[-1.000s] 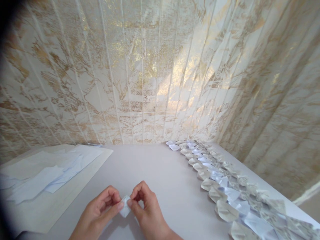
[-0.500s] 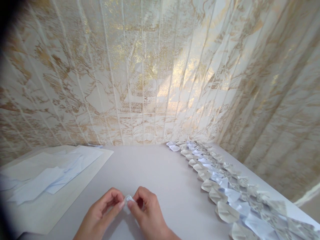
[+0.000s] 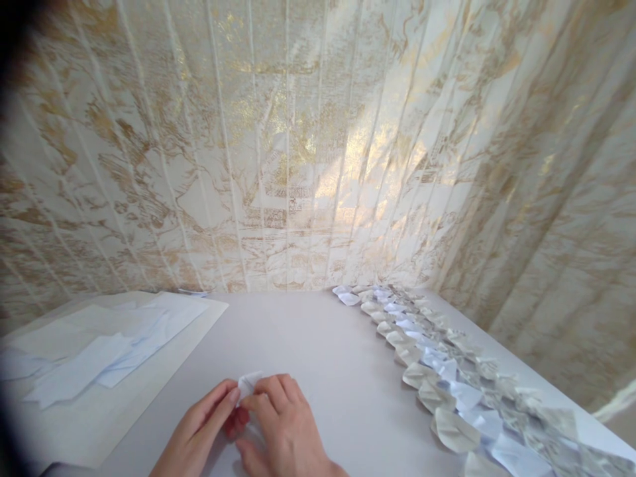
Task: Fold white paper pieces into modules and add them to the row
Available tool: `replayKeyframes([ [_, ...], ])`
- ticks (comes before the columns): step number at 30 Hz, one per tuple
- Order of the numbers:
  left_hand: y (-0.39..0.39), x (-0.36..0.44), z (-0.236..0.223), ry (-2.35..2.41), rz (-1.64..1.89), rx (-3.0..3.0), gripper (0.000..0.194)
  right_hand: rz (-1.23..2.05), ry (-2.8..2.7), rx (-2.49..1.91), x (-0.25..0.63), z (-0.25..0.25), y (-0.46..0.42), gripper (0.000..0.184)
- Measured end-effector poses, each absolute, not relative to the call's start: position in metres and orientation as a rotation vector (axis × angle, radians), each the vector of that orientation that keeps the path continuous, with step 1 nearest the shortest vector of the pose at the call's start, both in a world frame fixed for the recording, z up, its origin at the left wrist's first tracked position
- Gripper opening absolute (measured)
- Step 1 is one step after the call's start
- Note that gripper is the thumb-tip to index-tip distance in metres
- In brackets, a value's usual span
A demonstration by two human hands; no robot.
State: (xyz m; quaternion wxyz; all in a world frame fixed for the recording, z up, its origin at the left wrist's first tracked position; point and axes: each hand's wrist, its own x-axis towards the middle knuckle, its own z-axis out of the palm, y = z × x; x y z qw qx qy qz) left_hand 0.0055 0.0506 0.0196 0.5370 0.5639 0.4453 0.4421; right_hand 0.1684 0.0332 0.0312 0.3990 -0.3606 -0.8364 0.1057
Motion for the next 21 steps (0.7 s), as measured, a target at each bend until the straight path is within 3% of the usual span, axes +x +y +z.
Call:
replayKeyframes([
  [7, 0.058, 0.004, 0.015, 1.065, 0.91, 1.328, 0.052, 0.299, -2.025, -0.851, 0.179, 0.035, 0.032, 0.052],
  [17, 0.065, 0.001, 0.012, 1.009, 0.743, 1.361, 0.059, 0.76, -1.89, -0.921, 0.184, 0.031, 0.042, 0.01],
  [21, 0.063, 0.0, 0.017, 0.943, 0.682, 1.411, 0.056, 0.893, -1.783, -0.914, 0.184, 0.031, 0.043, 0.027],
])
